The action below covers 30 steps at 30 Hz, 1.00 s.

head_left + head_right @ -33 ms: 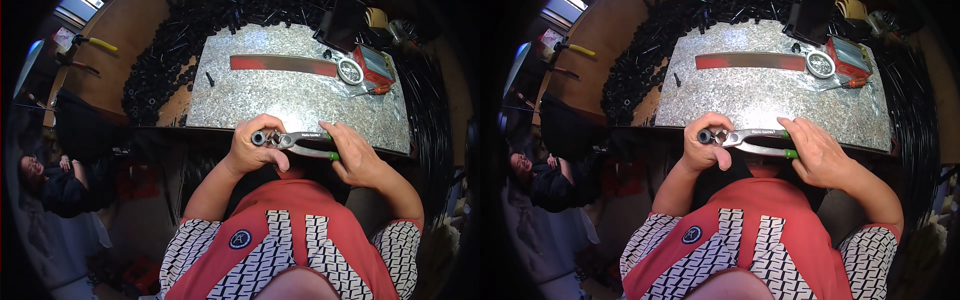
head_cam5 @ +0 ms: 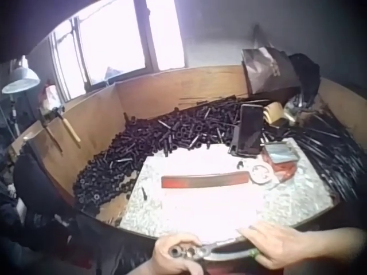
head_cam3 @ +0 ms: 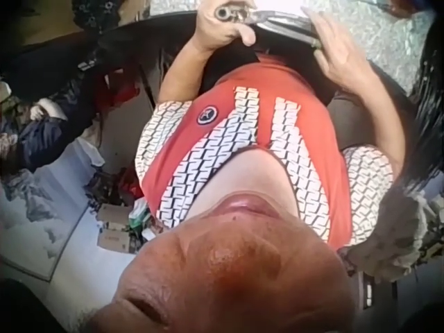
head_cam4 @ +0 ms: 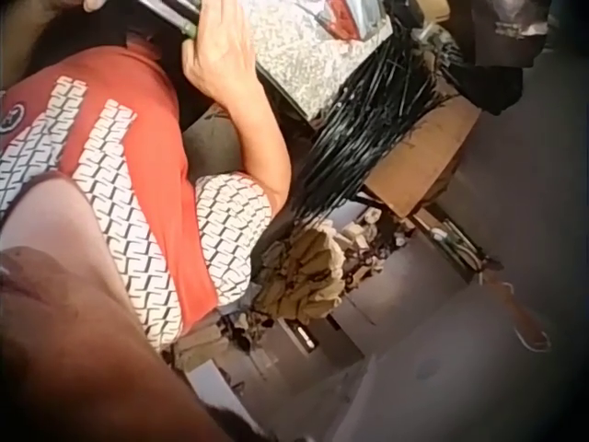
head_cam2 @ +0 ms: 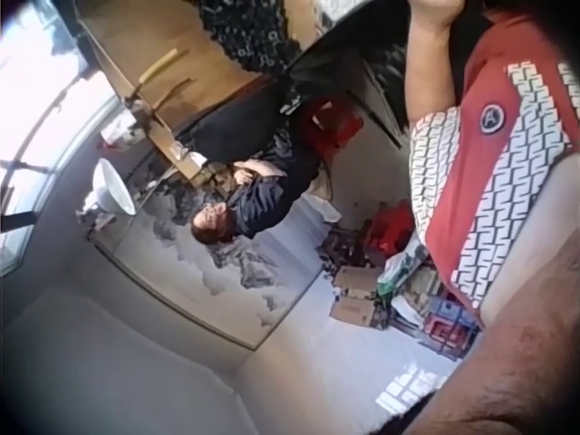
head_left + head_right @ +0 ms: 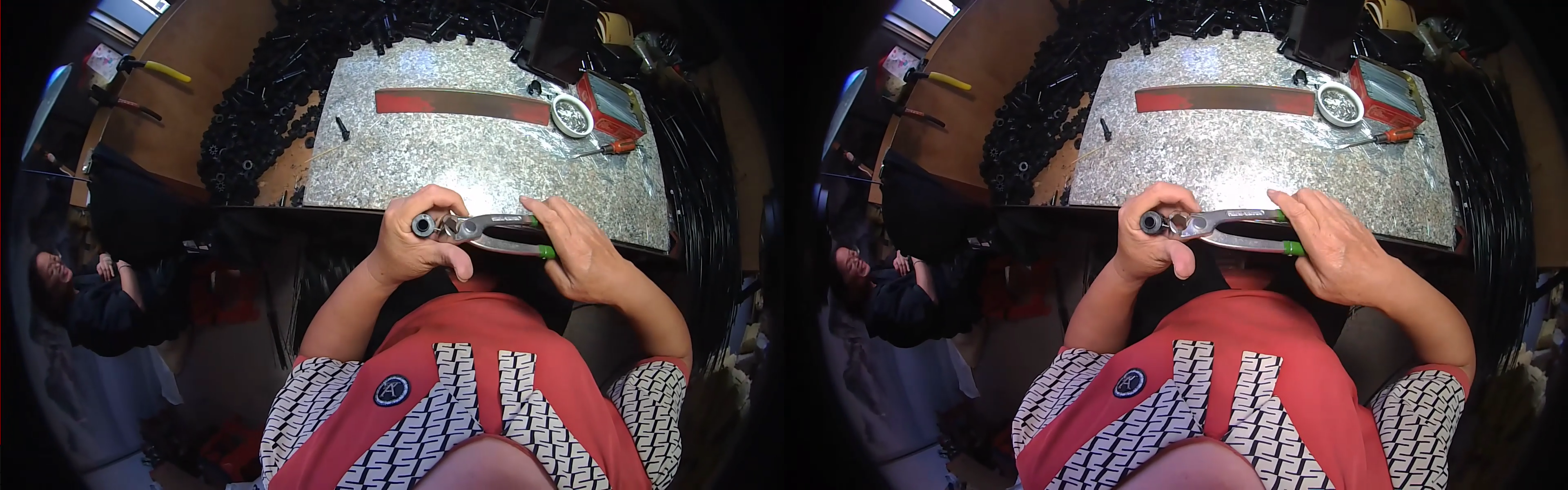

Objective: The recorder is assembling multiple black cables into a connector component and using pliers.

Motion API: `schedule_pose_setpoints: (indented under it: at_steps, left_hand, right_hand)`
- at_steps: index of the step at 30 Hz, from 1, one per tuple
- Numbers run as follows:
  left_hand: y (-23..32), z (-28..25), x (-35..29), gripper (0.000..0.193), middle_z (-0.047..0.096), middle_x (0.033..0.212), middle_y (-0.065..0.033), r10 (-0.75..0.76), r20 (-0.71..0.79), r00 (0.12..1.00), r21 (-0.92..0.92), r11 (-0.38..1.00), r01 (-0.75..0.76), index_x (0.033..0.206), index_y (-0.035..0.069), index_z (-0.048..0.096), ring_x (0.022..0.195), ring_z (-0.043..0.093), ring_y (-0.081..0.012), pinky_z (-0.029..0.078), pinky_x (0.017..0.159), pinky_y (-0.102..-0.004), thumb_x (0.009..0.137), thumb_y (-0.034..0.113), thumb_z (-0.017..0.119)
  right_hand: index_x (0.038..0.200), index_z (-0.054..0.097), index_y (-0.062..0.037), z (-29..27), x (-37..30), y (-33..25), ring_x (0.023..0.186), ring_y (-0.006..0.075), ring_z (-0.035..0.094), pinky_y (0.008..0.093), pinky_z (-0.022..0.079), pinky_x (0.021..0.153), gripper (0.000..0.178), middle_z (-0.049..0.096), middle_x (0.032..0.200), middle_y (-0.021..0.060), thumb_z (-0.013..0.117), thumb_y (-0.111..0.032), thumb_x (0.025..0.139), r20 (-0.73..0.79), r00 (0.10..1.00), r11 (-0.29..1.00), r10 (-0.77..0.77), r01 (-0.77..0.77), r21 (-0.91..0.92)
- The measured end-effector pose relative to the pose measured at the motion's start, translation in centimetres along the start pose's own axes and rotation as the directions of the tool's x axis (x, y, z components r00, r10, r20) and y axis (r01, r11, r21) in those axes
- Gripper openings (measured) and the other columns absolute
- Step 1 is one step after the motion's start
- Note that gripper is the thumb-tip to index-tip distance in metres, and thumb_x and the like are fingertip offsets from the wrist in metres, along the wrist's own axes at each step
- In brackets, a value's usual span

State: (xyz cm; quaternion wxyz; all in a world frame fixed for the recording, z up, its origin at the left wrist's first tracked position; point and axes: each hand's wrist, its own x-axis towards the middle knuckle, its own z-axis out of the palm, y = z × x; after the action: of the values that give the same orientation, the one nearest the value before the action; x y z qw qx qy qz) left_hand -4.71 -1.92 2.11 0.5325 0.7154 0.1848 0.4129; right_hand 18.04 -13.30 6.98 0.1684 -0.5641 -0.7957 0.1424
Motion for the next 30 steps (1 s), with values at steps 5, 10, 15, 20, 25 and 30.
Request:
schedule_pose_setpoints:
  at_steps: [5,10,15,20,25,30]
  left_hand:
    - [-0.6,-0.5,0.0,0.064,0.055,0.065,0.0018,0.055,0.056,0.997,0.018,0.998,-0.056,0.091,0.004,0.057,0.059,0.050,-0.0033,0.038,0.052,-0.0189,0.050,0.044,0.084]
    - [-1.1,-0.1,-0.2,0.065,0.052,0.065,0.0034,0.081,-0.079,0.994,0.030,0.996,-0.079,0.088,0.004,0.059,0.058,0.047,-0.0037,0.035,0.050,-0.0196,0.049,0.050,0.082]
    - [-0.7,0.3,-0.8,0.076,0.052,0.073,0.0038,-0.044,-0.153,0.987,-0.062,0.997,0.035,0.092,0.000,0.060,0.063,0.046,-0.0027,0.033,0.055,-0.0167,0.052,0.064,0.072]
    - [-0.9,0.5,-0.9,0.073,0.052,0.073,0.0035,-0.063,-0.189,0.980,-0.063,0.997,0.051,0.092,0.000,0.059,0.063,0.046,-0.0027,0.033,0.056,-0.0164,0.054,0.061,0.073]
    - [-1.2,0.6,-0.9,0.058,0.037,0.060,0.0085,0.013,-0.231,0.973,-0.057,0.998,-0.026,0.091,0.004,0.059,0.056,0.033,-0.0017,0.026,0.049,-0.0193,0.056,0.043,0.083]
    - [-1.6,0.8,-1.1,0.061,0.033,0.059,0.0089,0.010,-0.275,0.961,-0.101,0.994,-0.040,0.096,0.003,0.057,0.055,0.031,-0.0010,0.025,0.049,-0.0183,0.058,0.043,0.082]
  right_hand:
    - [0.131,0.037,0.0001,-0.4,0.5,0.3,0.094,0.0388,0.050,0.0434,0.042,0.085,0.066,0.046,0.101,0.0193,0.047,0.002,0.067,0.230,0.973,0.974,-0.009,-0.044,0.222]
    - [0.124,0.042,-0.0006,0.7,0.6,0.7,0.092,0.0381,0.052,0.0434,0.044,0.081,0.059,0.048,0.102,0.0195,0.044,0.002,0.065,0.260,0.965,0.938,-0.031,-0.061,0.341]
    - [0.111,0.048,-0.0003,1.4,1.3,0.2,0.088,0.0369,0.056,0.0413,0.044,0.076,0.032,0.055,0.095,0.0194,0.058,-0.008,0.081,0.252,0.967,0.907,0.028,-0.131,0.401]
    - [0.102,0.051,0.0003,2.2,1.6,0.2,0.075,0.0382,0.057,0.0411,0.045,0.067,0.033,0.057,0.082,0.0194,0.069,-0.019,0.081,0.270,0.957,0.926,0.103,-0.191,0.325]
    - [0.099,0.052,-0.0003,2.6,1.6,0.5,0.073,0.0405,0.057,0.0417,0.045,0.061,0.032,0.057,0.079,0.0205,0.071,-0.016,0.079,0.196,0.976,0.951,0.091,-0.144,0.275]
    - [0.095,0.051,-0.0013,2.3,1.7,0.2,0.071,0.0401,0.057,0.0411,0.045,0.059,0.030,0.057,0.078,0.0190,0.072,-0.013,0.077,0.077,0.992,0.968,0.101,-0.116,0.222]
